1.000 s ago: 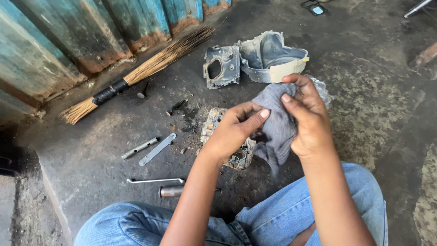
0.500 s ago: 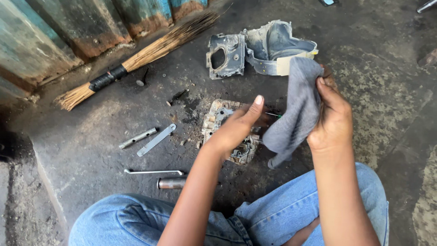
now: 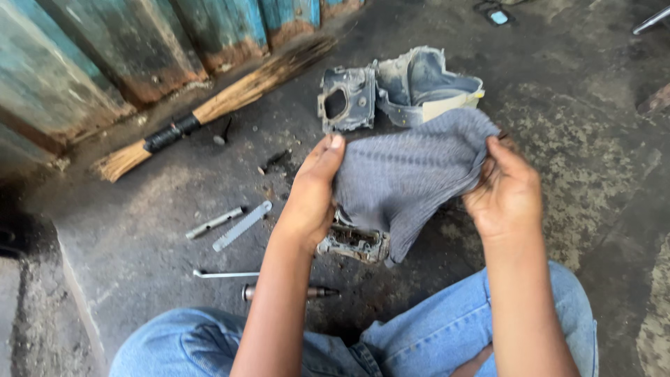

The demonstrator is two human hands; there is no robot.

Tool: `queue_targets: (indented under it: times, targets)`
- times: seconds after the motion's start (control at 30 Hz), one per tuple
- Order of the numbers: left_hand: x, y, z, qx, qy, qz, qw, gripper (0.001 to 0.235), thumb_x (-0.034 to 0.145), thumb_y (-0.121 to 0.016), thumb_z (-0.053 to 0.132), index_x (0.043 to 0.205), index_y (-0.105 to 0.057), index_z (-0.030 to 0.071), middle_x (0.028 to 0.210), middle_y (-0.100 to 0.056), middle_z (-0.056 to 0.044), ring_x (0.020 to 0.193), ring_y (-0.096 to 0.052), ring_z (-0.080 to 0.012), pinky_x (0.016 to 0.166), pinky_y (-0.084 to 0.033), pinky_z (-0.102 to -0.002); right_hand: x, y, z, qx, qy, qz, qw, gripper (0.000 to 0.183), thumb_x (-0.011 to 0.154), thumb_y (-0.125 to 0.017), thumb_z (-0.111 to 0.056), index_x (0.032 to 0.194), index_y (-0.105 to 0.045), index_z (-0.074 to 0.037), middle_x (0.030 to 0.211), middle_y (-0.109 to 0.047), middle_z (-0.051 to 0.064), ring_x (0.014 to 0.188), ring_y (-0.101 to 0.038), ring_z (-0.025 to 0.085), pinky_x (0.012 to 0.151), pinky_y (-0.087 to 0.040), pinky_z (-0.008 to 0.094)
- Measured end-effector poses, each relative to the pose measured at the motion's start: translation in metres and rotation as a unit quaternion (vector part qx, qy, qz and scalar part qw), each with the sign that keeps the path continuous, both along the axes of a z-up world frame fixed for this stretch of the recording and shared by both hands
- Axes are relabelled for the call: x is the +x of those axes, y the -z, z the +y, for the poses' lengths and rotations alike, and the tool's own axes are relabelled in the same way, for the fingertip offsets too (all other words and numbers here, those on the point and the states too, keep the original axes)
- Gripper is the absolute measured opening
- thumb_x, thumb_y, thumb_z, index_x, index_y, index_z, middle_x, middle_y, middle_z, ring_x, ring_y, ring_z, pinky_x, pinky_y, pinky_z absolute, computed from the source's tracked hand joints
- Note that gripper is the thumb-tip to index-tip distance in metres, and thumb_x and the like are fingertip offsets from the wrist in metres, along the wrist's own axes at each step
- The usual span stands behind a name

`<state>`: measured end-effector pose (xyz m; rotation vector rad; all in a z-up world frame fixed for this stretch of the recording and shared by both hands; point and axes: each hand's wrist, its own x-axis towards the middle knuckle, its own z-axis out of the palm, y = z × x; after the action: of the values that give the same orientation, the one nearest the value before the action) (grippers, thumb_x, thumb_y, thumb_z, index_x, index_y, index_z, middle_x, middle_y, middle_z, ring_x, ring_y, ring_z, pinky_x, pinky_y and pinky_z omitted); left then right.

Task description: The person sits on the floor and works on a disassembled engine cylinder head. They use a screwdriver to adjust internal components, wipe the part with a cloth, and handle small springs and bolts. The person also cleans their hands with the cloth during the process.

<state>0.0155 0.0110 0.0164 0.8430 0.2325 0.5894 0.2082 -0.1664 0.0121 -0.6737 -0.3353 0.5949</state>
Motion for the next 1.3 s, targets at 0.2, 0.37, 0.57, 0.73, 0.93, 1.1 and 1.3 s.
queue_targets:
  times: [0.2, 0.37, 0.57, 0.73, 0.93, 1.1, 1.3]
  targets:
    - [-0.011, -0.023, -0.016, -0.103, 0.043, -0.11, 0.988, 0.033, 0.109, -0.047, 0.026, 0.126, -0.06, 0.001, 0.118, -0.071, -0.014, 0.106, -0.071, -0.024, 0.096, -0.057, -0.039, 0.0, 0.04, 0.009, 0.038, -0.043, 0.105, 0.993, 0.029, 0.106, -0.058, -0.013, 0.129, -0.062, 0.005, 0.117, -0.069, 0.017, 0.102, -0.07, 0.026, 0.087, -0.059, 0.035]
    - [-0.018, -0.042, -0.031, -0.177, 0.071, -0.146, 0.971, 0.035, 0.108, -0.045, 0.032, 0.122, -0.06, 0.003, 0.116, -0.073, -0.017, 0.103, -0.074, -0.0267, 0.093, -0.06, -0.043, -0.043, 0.144, 0.045, -0.178, -0.126, 0.157, 0.963, 0.031, 0.092, -0.063, -0.013, 0.121, -0.066, -0.003, 0.112, -0.071, 0.009, 0.102, -0.067, 0.022, 0.084, -0.056, 0.035]
    - [-0.026, -0.035, -0.026, -0.075, 0.072, -0.098, 0.99, 0.04, 0.112, -0.045, 0.036, 0.121, -0.06, 0.0, 0.111, -0.073, -0.017, 0.098, -0.073, -0.0251, 0.088, -0.06, -0.039, -0.044, 0.127, 0.029, -0.047, -0.176, 0.111, 0.977, 0.037, 0.088, -0.067, -0.011, 0.125, -0.063, -0.005, 0.119, -0.07, 0.01, 0.109, -0.067, 0.023, 0.095, -0.056, 0.039]
    - [-0.022, -0.011, 0.005, 0.062, -0.039, 0.119, 0.99, 0.049, 0.107, -0.042, 0.047, 0.12, -0.058, 0.002, 0.118, -0.067, -0.016, 0.094, -0.069, -0.0254, 0.081, -0.059, -0.041, -0.017, 0.05, 0.0, -0.044, -0.047, 0.0, 0.998, 0.034, 0.089, -0.068, -0.009, 0.122, -0.064, -0.005, 0.117, -0.07, 0.009, 0.108, -0.066, 0.022, 0.095, -0.055, 0.039]
    - [-0.028, -0.007, 0.011, 0.083, -0.119, -0.024, 0.989, 0.071, 0.098, -0.035, 0.067, 0.138, -0.042, 0.009, 0.151, -0.05, -0.019, 0.138, -0.054, -0.0365, 0.102, -0.053, -0.052, -0.009, 0.021, -0.026, -0.128, 0.09, -0.245, 0.957, 0.029, 0.091, -0.069, -0.006, 0.12, -0.064, -0.005, 0.116, -0.069, 0.009, 0.107, -0.065, 0.021, 0.095, -0.054, 0.039]
    - [-0.012, -0.027, -0.025, -0.029, -0.009, -0.18, 0.983, 0.091, 0.092, -0.03, 0.077, 0.158, -0.027, 0.014, 0.166, -0.028, -0.022, 0.148, -0.038, -0.0428, 0.105, -0.048, -0.057, -0.061, 0.038, 0.02, -0.24, 0.074, -0.328, 0.911, 0.028, 0.086, -0.068, -0.004, 0.115, -0.068, -0.005, 0.113, -0.07, 0.004, 0.107, -0.064, 0.016, 0.096, -0.051, 0.034]
    - [0.005, -0.023, -0.063, -0.006, 0.013, -0.172, 0.985, 0.1, 0.093, -0.032, 0.081, 0.168, -0.012, 0.019, 0.176, -0.01, -0.02, 0.158, -0.026, -0.0448, 0.113, -0.04, -0.051, -0.07, 0.06, 0.031, -0.131, 0.186, -0.423, 0.877, 0.025, 0.087, -0.054, 0.004, 0.111, -0.061, 0.002, 0.115, -0.069, 0.007, 0.112, -0.066, 0.018, 0.111, -0.047, 0.035]
